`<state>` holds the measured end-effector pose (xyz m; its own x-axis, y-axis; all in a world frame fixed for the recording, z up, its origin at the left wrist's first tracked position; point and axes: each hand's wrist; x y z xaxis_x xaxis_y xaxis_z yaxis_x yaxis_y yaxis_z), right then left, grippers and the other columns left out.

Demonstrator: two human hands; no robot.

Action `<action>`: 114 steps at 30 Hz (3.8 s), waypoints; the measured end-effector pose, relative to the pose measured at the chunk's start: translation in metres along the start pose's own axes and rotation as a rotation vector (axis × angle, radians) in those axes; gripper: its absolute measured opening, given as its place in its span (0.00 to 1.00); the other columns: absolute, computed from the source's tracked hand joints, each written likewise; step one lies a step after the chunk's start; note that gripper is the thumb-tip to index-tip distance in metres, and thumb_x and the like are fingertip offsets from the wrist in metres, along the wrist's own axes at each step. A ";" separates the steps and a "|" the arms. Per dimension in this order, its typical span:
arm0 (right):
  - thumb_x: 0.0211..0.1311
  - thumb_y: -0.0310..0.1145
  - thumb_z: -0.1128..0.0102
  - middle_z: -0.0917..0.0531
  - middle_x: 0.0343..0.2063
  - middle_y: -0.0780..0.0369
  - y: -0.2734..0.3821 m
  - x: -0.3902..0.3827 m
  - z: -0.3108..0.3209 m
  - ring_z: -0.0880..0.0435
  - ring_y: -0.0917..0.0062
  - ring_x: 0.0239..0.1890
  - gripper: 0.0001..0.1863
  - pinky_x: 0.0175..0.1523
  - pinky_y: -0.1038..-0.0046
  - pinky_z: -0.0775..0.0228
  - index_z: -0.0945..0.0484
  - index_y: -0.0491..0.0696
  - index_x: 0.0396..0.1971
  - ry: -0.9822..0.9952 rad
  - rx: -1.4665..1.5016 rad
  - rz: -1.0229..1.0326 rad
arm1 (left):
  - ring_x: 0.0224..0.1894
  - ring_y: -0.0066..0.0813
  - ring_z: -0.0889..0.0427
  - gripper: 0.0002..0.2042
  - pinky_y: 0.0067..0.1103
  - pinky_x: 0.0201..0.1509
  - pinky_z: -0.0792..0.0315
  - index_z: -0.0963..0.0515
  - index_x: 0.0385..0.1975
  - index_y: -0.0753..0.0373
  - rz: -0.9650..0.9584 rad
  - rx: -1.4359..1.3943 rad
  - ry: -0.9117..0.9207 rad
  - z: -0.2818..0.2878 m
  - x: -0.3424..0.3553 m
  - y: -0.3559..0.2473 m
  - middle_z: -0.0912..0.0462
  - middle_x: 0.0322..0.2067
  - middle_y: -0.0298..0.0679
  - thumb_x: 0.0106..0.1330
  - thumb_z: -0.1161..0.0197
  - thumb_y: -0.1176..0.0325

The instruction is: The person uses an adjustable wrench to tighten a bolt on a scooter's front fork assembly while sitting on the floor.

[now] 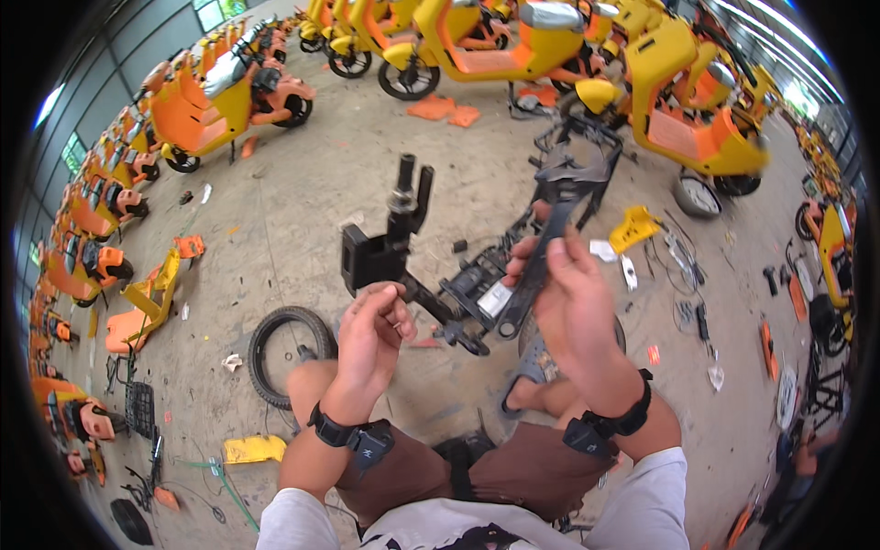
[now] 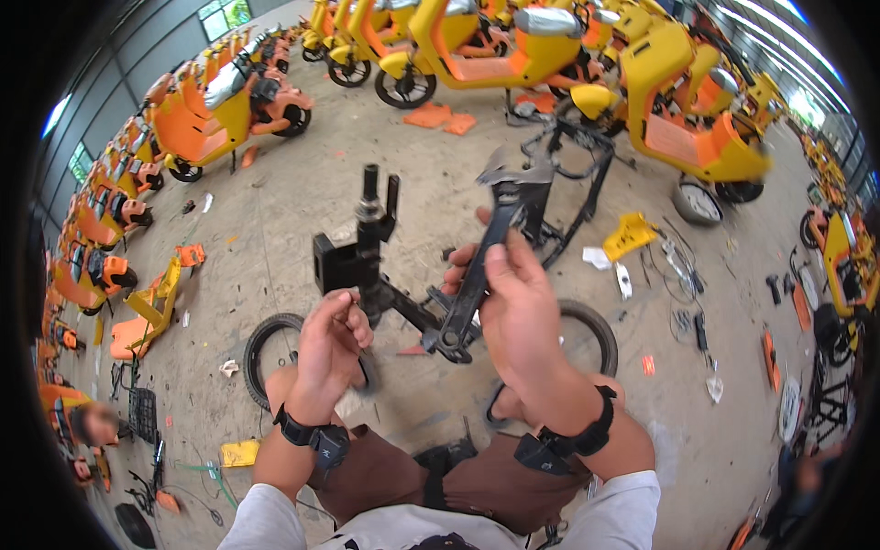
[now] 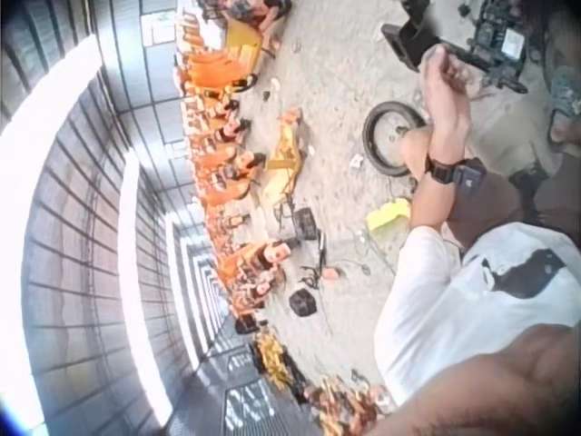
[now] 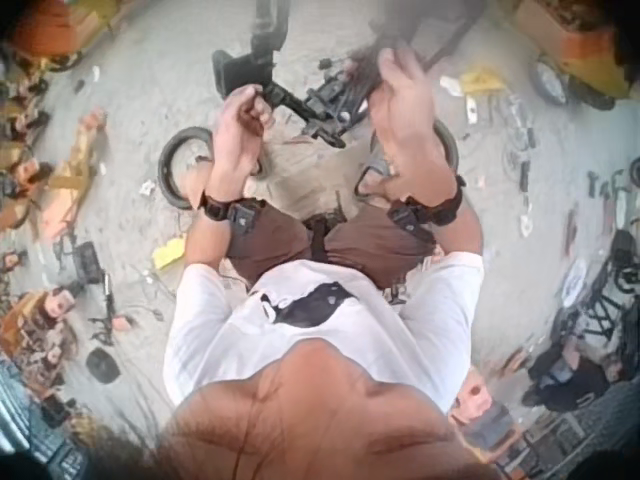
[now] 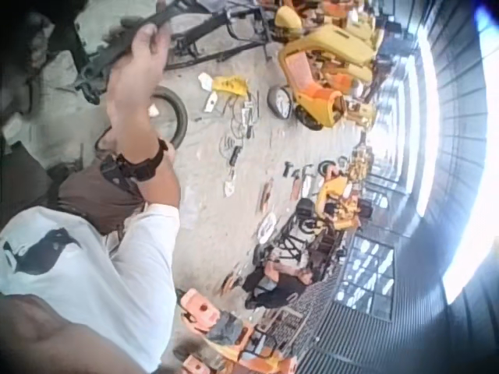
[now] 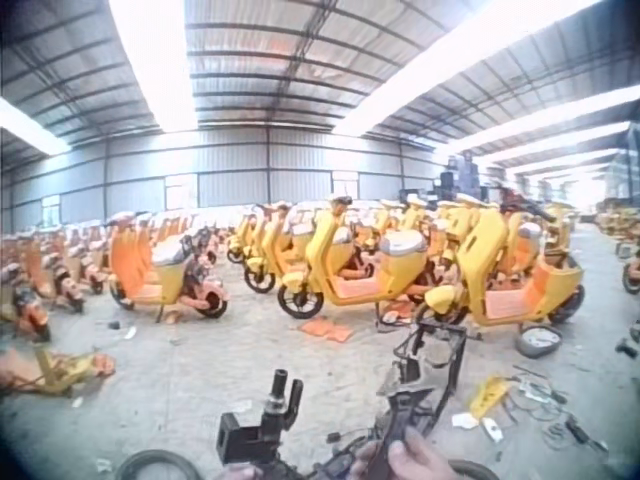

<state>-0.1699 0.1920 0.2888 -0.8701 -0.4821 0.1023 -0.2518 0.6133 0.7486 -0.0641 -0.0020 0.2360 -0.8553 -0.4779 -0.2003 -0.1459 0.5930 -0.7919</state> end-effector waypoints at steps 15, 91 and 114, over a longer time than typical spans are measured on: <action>0.68 0.40 0.48 0.26 0.18 0.68 -0.068 0.101 0.029 0.35 0.89 0.14 0.18 0.19 0.85 0.45 0.22 0.39 0.45 0.003 -0.712 -0.371 | 0.50 0.25 0.28 0.15 0.21 0.57 0.36 0.31 0.51 0.70 -0.586 0.529 -0.234 0.048 0.088 0.006 0.26 0.46 0.41 0.68 0.45 0.70; 0.68 0.38 0.50 0.28 0.17 0.66 -0.060 0.097 -0.043 0.30 0.83 0.08 0.15 0.14 0.78 0.39 0.30 0.38 0.29 0.151 -0.902 -0.482 | 0.37 0.21 0.27 0.21 0.18 0.43 0.31 0.28 0.46 0.70 -0.637 0.624 -0.330 0.046 0.095 0.006 0.24 0.36 0.37 0.57 0.30 0.68; 0.69 0.36 0.50 0.26 0.17 0.65 -0.080 0.087 -0.032 0.27 0.83 0.11 0.12 0.16 0.79 0.32 0.29 0.40 0.35 0.144 -0.562 -0.477 | 0.37 0.19 0.27 0.21 0.16 0.41 0.31 0.28 0.47 0.69 -0.661 0.647 -0.314 0.051 0.099 0.007 0.24 0.38 0.36 0.57 0.29 0.69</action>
<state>-0.2115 0.0810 0.2586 -0.6468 -0.7165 -0.2612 -0.3001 -0.0758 0.9509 -0.1242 -0.0784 0.1813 -0.5140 -0.7928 0.3275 -0.1669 -0.2821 -0.9448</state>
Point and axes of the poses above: each hand's wrist, its own x-axis towards the middle knuckle, its own z-axis out of the back of the hand, y = z × x
